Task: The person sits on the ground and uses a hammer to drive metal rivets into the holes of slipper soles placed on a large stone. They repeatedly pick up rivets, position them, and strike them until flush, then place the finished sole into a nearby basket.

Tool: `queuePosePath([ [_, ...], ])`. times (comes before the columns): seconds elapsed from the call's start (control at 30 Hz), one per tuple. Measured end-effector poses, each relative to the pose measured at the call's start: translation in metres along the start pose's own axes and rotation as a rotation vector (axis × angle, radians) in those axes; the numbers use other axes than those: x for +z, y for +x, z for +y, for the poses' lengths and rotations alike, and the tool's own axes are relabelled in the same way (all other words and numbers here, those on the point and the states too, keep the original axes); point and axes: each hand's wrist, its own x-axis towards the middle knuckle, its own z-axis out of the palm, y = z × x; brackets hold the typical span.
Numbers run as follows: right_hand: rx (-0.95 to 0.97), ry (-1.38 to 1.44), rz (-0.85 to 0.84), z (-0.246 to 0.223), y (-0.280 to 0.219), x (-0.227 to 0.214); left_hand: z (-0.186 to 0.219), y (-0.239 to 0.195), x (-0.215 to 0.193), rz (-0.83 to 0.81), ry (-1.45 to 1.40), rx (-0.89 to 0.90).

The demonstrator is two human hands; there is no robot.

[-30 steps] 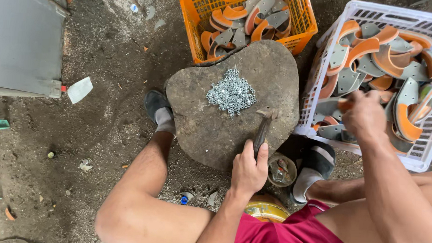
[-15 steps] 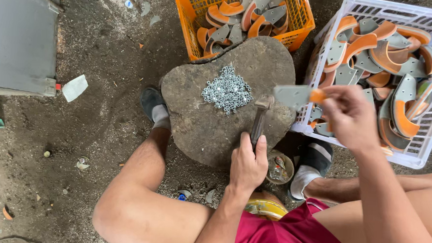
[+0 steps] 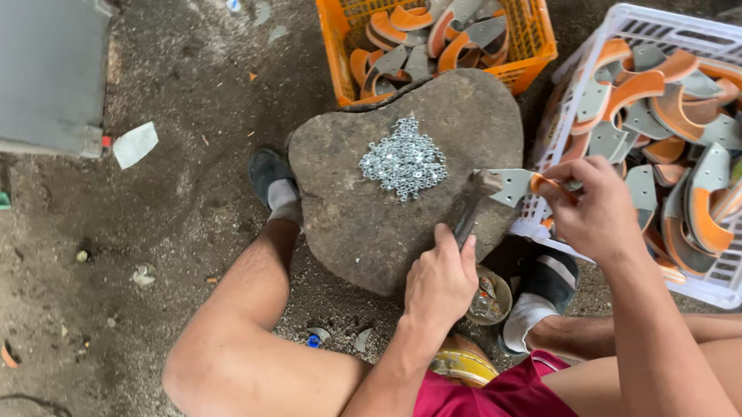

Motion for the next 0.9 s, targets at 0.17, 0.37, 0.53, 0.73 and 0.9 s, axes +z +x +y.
queuePosePath([
  [0.17, -0.192, 0.135, -0.101, -0.033, 0.04, 0.018, -0.001, -0.004, 0.002, 0.043, -0.02, 0.027],
  [0.37, -0.115, -0.128, -0.575, -0.07, 0.118, 0.05, 0.003, -0.004, -0.004, 0.023, -0.036, 0.026],
  [0.53, -0.034, -0.309, -0.632, -0.084, 0.122, 0.06, 0.004, -0.005, -0.006, -0.026, -0.07, 0.002],
  [0.73, -0.11, -0.332, -0.643, -0.085, 0.119, 0.057, 0.005, -0.005, -0.006, -0.023, -0.037, 0.003],
  [0.9, -0.215, -0.39, -0.694, -0.085, 0.119, 0.053, 0.007, -0.006, -0.006, 0.0, -0.004, 0.013],
])
